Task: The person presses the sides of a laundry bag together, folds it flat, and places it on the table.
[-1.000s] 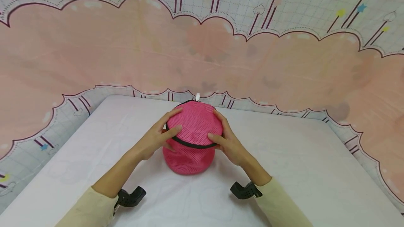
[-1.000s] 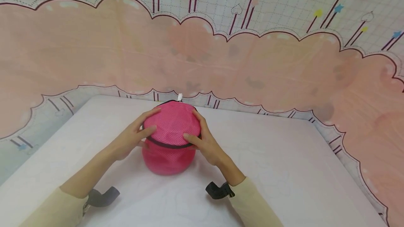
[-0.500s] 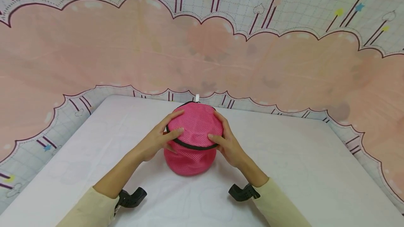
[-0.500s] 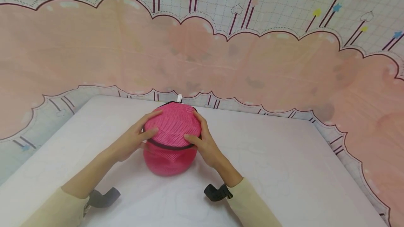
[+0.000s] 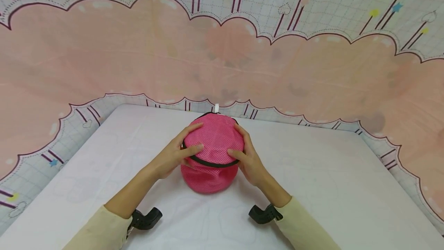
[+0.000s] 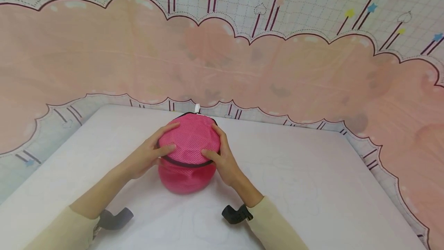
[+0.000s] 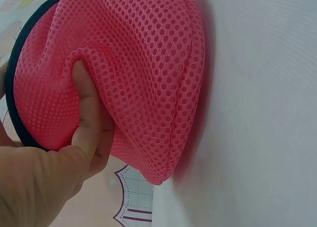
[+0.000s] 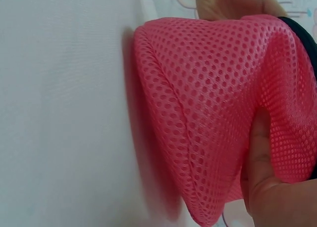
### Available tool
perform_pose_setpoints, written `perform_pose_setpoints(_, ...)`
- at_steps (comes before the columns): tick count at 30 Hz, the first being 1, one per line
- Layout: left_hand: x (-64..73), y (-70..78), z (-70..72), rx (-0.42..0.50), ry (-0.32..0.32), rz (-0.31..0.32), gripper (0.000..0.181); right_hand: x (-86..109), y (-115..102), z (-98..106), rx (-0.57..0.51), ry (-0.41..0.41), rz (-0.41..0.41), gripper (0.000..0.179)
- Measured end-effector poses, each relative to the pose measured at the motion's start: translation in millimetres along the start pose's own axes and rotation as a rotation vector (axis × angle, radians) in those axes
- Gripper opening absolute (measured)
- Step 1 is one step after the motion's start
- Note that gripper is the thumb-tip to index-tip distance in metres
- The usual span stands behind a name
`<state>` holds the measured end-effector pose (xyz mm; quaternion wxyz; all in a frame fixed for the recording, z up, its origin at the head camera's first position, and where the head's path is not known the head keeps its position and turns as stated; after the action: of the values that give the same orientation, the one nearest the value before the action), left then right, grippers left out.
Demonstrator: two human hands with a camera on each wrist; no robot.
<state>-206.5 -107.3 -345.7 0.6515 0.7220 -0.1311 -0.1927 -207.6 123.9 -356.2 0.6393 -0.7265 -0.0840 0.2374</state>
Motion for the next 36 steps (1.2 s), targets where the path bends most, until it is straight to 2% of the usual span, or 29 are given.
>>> perform_pose_setpoints(20,-1.8,0.2,-2.8,0.067,-0.03,0.052,0.07,-2.2,9,-2,-0.031,0.034,0.049,0.072)
perform_pose_setpoints(25,-2.6,-2.2,-3.0,0.117,-0.04,0.061,0.071,-2.2,10,-3,-0.025,0.033,0.05,0.072)
perform_pose_setpoints(29,-3.2,-4.7,-2.9,0.16,-0.037,0.066,0.07,-1.9,11,-3,-0.024,0.024,0.052,0.072)
perform_pose_setpoints(36,-3.1,-8.0,-3.8,0.183,-0.022,0.075,0.069,-1.4,15,-3,-0.035,0.021,0.059,0.071)
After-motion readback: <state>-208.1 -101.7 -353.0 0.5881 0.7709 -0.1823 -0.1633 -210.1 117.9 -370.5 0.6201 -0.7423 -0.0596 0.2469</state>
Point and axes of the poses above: each hand's wrist, its own x-axis away from the middle knuckle, its own z-axis out of the back of the hand, y = z × x, the point moved 1 cm from there along -x, towards the middle knuckle, and after that the axes turned 6 degrees about x, right-handed, at the moved point
